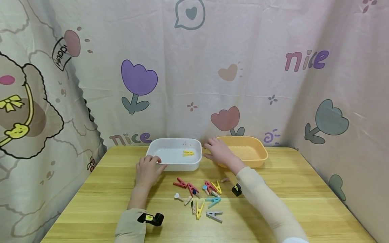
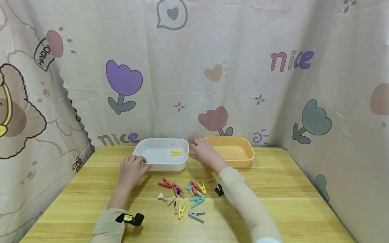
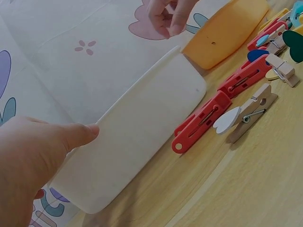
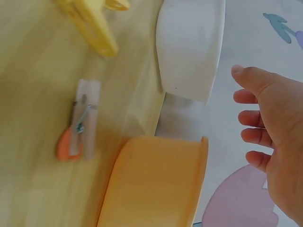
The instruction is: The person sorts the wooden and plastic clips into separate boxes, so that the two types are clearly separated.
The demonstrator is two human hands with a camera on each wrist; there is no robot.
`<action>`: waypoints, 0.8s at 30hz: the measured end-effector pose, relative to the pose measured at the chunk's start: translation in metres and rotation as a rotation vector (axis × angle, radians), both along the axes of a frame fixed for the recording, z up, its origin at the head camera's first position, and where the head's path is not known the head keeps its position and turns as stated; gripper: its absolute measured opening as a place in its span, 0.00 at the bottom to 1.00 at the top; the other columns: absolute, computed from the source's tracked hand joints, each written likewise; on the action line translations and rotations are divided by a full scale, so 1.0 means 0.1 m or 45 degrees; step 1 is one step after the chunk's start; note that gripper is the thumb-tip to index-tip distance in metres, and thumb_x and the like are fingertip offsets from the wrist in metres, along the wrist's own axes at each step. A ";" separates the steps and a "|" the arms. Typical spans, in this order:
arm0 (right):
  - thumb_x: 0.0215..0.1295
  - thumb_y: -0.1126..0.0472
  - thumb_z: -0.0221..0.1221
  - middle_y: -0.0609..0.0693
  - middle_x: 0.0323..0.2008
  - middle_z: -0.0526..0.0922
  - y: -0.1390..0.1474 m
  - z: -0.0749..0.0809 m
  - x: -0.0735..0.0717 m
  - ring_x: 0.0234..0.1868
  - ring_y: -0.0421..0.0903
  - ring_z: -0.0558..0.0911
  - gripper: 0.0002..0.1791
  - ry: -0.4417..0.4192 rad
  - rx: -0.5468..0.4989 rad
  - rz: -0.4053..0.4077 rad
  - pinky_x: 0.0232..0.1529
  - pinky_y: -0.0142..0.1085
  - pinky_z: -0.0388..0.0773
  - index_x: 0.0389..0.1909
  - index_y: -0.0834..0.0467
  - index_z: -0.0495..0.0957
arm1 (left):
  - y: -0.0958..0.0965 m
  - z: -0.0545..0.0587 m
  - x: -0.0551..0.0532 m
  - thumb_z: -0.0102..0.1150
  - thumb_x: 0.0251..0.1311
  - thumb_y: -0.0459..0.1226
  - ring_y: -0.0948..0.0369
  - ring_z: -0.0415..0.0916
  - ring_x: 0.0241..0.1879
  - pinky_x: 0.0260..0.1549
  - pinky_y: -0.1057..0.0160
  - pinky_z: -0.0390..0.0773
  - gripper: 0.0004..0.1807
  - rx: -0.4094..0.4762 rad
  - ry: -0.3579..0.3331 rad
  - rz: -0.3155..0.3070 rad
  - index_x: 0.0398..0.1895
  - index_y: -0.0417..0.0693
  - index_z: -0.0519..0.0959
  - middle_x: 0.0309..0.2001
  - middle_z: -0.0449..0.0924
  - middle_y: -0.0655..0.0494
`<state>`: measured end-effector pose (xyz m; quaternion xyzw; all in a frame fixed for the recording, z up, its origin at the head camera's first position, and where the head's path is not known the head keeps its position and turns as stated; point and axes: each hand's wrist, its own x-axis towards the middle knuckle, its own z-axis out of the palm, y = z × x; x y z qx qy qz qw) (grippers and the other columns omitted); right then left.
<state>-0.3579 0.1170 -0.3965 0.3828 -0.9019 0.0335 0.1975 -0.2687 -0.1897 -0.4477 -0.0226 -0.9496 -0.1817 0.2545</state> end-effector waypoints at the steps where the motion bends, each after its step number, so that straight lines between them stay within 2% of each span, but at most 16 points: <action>1: 0.62 0.49 0.64 0.50 0.40 0.76 0.02 -0.01 0.02 0.42 0.49 0.72 0.17 0.013 0.010 0.002 0.42 0.42 0.71 0.46 0.55 0.81 | 0.00 0.00 0.00 0.67 0.55 0.53 0.43 0.70 0.49 0.46 0.44 0.69 0.17 -0.002 0.008 -0.001 0.35 0.51 0.78 0.42 0.77 0.45; 5: 0.62 0.48 0.65 0.50 0.39 0.76 0.10 -0.04 0.13 0.42 0.49 0.72 0.17 0.051 0.032 0.018 0.44 0.44 0.70 0.45 0.55 0.81 | 0.00 0.02 0.00 0.68 0.54 0.53 0.43 0.70 0.48 0.46 0.44 0.69 0.17 -0.009 0.021 0.000 0.34 0.51 0.78 0.41 0.77 0.45; 11: 0.61 0.48 0.65 0.48 0.38 0.77 0.21 -0.09 0.31 0.41 0.48 0.73 0.16 0.074 -0.005 0.031 0.41 0.41 0.69 0.43 0.54 0.81 | -0.01 0.04 0.00 0.67 0.55 0.53 0.43 0.70 0.49 0.47 0.44 0.69 0.17 -0.010 -0.004 0.001 0.35 0.51 0.78 0.42 0.77 0.45; 16: 0.61 0.46 0.65 0.46 0.37 0.76 0.29 -0.11 0.47 0.39 0.45 0.72 0.15 0.093 -0.032 0.023 0.38 0.38 0.68 0.41 0.52 0.80 | 0.00 0.04 0.01 0.68 0.54 0.52 0.43 0.70 0.49 0.46 0.43 0.69 0.17 -0.017 0.014 0.003 0.35 0.50 0.78 0.42 0.77 0.45; 20: 0.59 0.47 0.66 0.46 0.34 0.74 0.36 -0.14 0.59 0.36 0.45 0.69 0.15 0.076 -0.062 0.013 0.36 0.38 0.64 0.38 0.53 0.80 | 0.01 0.03 0.01 0.68 0.54 0.52 0.43 0.70 0.48 0.46 0.43 0.69 0.18 -0.011 0.017 0.004 0.34 0.50 0.78 0.41 0.78 0.45; 24: 0.59 0.45 0.66 0.45 0.35 0.73 0.42 -0.19 0.70 0.37 0.45 0.70 0.16 0.043 -0.032 -0.024 0.39 0.39 0.66 0.38 0.52 0.79 | 0.01 0.02 0.01 0.67 0.55 0.53 0.43 0.70 0.49 0.47 0.44 0.68 0.18 -0.009 -0.002 0.002 0.35 0.50 0.78 0.42 0.78 0.45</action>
